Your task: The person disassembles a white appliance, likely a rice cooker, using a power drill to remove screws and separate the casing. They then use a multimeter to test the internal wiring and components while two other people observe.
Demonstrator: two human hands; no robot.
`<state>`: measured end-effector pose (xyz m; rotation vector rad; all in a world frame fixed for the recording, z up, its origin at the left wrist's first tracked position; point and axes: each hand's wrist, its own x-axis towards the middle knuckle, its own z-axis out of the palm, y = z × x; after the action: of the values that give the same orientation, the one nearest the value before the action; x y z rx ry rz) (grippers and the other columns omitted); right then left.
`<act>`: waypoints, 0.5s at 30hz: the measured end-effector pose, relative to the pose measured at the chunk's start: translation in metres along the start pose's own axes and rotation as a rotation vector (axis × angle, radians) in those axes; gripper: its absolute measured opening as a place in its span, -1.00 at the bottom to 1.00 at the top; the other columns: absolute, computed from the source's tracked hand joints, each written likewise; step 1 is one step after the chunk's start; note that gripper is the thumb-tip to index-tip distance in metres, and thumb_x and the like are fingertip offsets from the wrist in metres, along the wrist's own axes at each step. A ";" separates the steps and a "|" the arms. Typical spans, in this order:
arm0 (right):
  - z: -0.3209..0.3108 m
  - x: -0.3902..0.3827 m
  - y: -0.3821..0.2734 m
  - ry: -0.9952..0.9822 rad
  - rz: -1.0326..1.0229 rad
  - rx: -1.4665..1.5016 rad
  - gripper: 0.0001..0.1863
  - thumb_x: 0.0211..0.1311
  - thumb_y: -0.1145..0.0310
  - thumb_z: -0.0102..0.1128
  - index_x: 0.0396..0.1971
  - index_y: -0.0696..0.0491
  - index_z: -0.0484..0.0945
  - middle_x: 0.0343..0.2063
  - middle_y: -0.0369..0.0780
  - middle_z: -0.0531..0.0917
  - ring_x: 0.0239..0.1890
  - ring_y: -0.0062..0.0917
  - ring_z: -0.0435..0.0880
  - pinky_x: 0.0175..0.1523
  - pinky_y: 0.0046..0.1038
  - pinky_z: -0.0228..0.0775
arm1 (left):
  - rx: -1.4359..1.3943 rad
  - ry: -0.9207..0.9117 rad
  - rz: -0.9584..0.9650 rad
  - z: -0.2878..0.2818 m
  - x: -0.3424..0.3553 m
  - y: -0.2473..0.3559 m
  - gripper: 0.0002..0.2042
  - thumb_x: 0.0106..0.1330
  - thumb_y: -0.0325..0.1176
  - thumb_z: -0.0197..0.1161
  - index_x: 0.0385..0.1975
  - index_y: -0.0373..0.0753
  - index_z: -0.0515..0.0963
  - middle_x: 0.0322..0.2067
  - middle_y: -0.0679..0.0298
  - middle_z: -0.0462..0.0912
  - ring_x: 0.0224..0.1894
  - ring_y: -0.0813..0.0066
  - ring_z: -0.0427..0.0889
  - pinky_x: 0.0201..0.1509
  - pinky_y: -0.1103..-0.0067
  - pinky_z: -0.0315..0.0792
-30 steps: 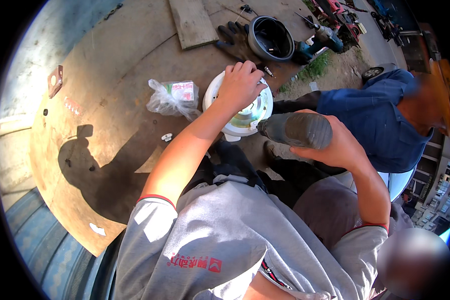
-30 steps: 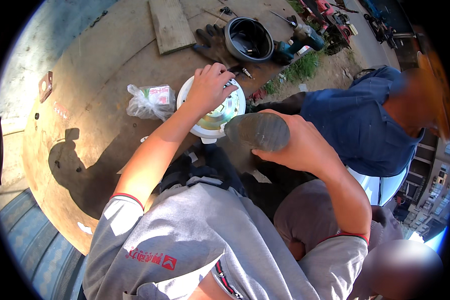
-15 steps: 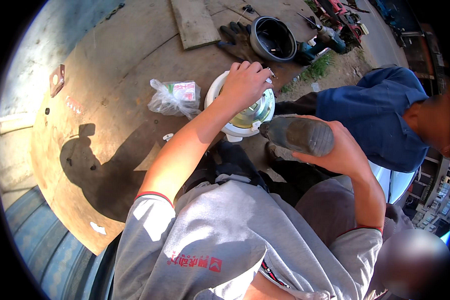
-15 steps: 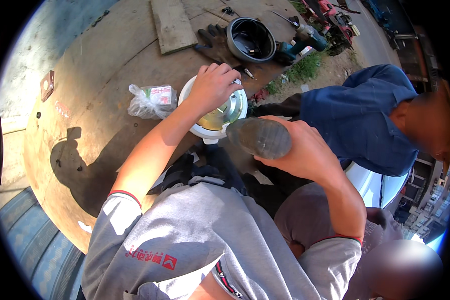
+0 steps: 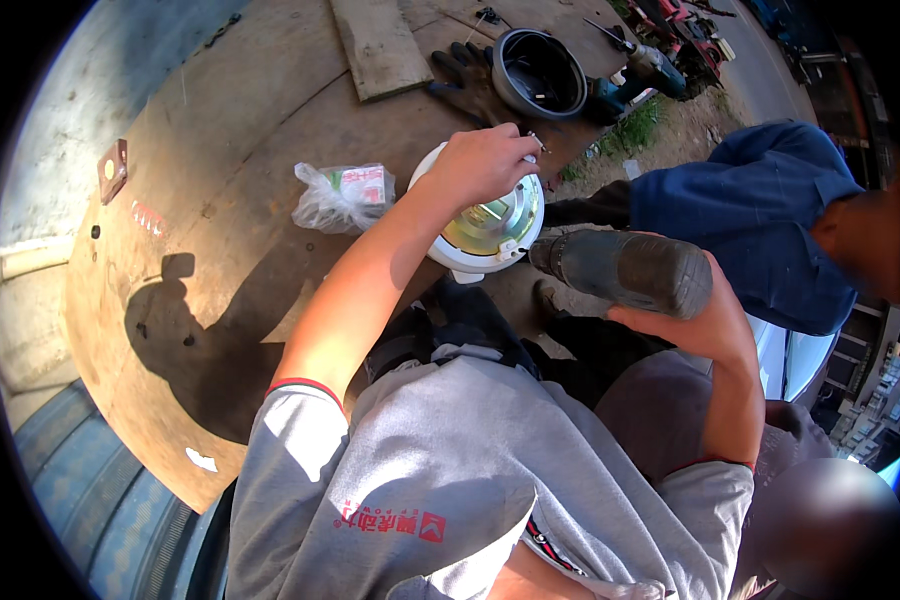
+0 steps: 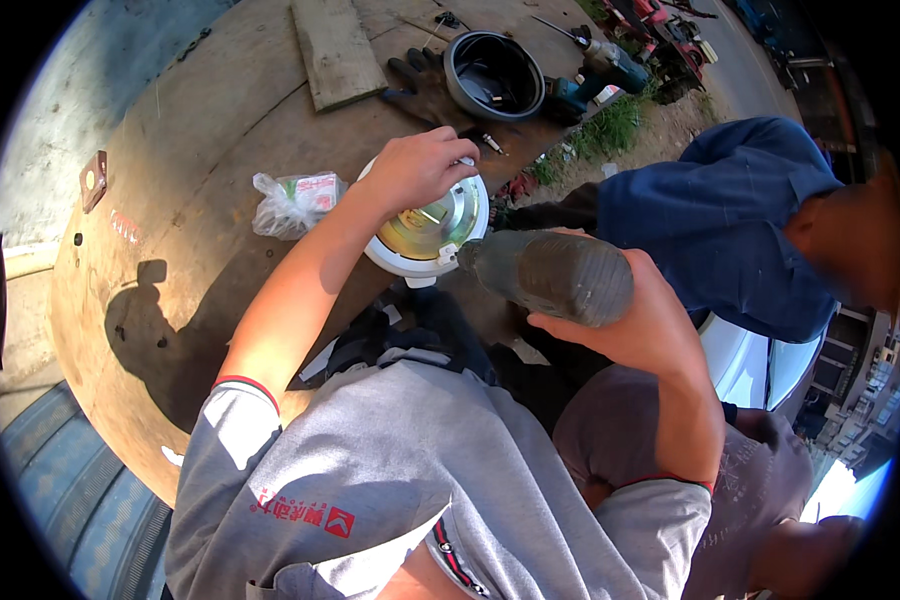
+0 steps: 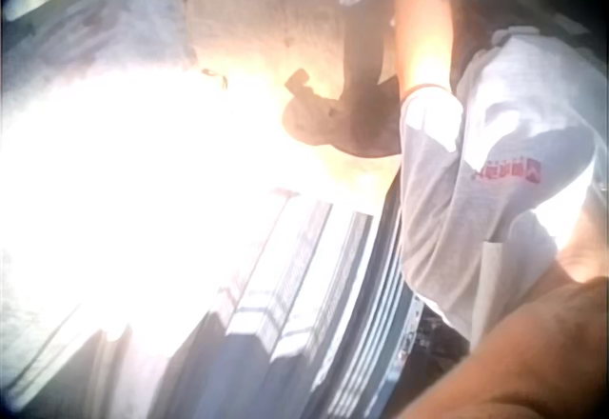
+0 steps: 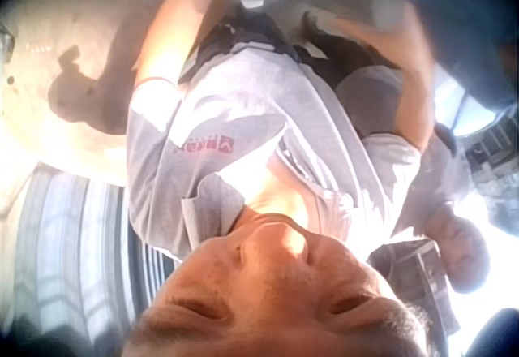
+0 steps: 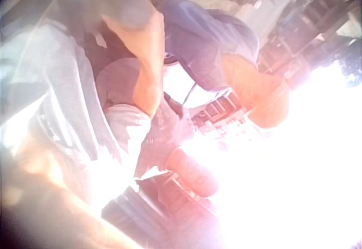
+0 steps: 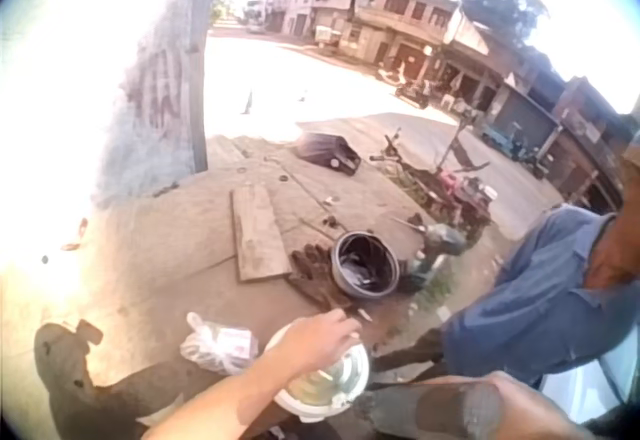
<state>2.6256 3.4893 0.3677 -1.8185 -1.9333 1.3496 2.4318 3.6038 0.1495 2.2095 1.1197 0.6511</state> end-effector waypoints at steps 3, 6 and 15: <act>0.002 -0.002 0.011 -0.017 0.045 0.054 -0.46 -0.19 0.51 0.57 -0.10 0.18 0.57 -0.31 -0.29 0.69 -0.26 -0.68 0.55 -0.06 -0.54 0.45 | 0.029 -0.055 -0.019 0.002 0.005 0.002 -0.79 0.33 -0.11 0.15 -0.15 0.01 0.58 -0.22 0.25 0.61 -0.17 0.22 0.66 -0.14 0.30 0.54; 0.004 0.001 0.016 -0.056 0.039 -0.009 -0.48 -0.17 0.49 0.57 -0.12 0.18 0.58 -0.31 -0.29 0.69 -0.27 -0.67 0.56 -0.08 -0.54 0.45 | 0.059 -0.111 -0.062 -0.002 0.006 0.004 -0.76 0.35 -0.08 0.12 -0.13 0.00 0.60 -0.19 0.24 0.60 -0.10 0.20 0.62 -0.07 0.30 0.49; 0.016 0.005 0.005 0.018 0.006 -0.195 -0.45 -0.13 0.30 0.53 -0.05 0.09 0.59 -0.26 -0.13 0.72 -0.24 -0.29 0.70 -0.07 -0.38 0.50 | 0.080 -0.134 -0.041 -0.002 0.011 0.008 -0.75 0.34 -0.11 0.14 -0.11 -0.01 0.59 -0.20 0.18 0.62 -0.13 0.15 0.66 -0.08 0.27 0.53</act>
<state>2.6177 3.4846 0.3525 -1.9145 -2.1175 1.1777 2.4412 3.6095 0.1581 2.2544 1.1364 0.4409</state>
